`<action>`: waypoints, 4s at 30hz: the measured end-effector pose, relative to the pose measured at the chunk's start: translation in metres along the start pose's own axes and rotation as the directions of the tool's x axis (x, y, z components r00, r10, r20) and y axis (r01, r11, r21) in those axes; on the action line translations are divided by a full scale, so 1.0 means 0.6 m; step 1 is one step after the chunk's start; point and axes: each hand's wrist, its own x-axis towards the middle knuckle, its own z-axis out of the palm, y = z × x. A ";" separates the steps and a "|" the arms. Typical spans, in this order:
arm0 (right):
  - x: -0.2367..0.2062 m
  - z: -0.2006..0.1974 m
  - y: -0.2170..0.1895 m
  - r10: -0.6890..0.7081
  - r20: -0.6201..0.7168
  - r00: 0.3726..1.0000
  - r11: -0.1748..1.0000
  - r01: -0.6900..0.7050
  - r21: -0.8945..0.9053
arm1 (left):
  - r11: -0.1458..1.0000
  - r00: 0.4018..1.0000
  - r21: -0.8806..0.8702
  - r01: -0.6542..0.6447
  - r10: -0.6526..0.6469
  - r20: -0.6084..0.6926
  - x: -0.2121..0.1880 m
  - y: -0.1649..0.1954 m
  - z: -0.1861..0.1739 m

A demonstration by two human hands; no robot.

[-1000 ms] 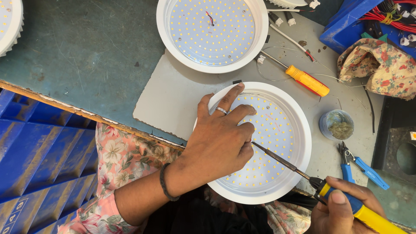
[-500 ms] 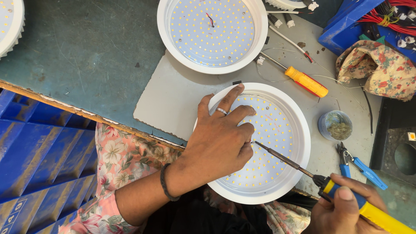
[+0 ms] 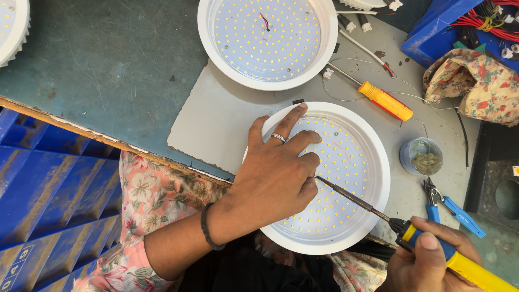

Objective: The person solders wires onto round LED panel light modules at a workbench. They hold each panel steady with one hand while applying a soldering iron to the wire connections, dip the wire in flux from a small container, and set finished panels onto a growing stack.

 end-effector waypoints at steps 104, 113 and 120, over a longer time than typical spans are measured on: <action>-0.071 0.119 0.044 -0.361 -0.036 0.932 0.886 0.354 0.299 | 0.992 0.993 -0.072 -0.101 0.105 0.062 0.019 -0.005 0.010; -0.074 0.114 0.030 -0.343 0.001 0.939 0.904 0.329 0.274 | 0.988 0.995 -0.123 -0.094 0.090 -0.039 0.018 -0.005 0.002; -0.075 0.106 0.030 -0.327 0.019 0.945 0.913 0.311 0.264 | 0.986 0.995 -0.132 -0.099 0.100 0.006 0.018 -0.012 0.000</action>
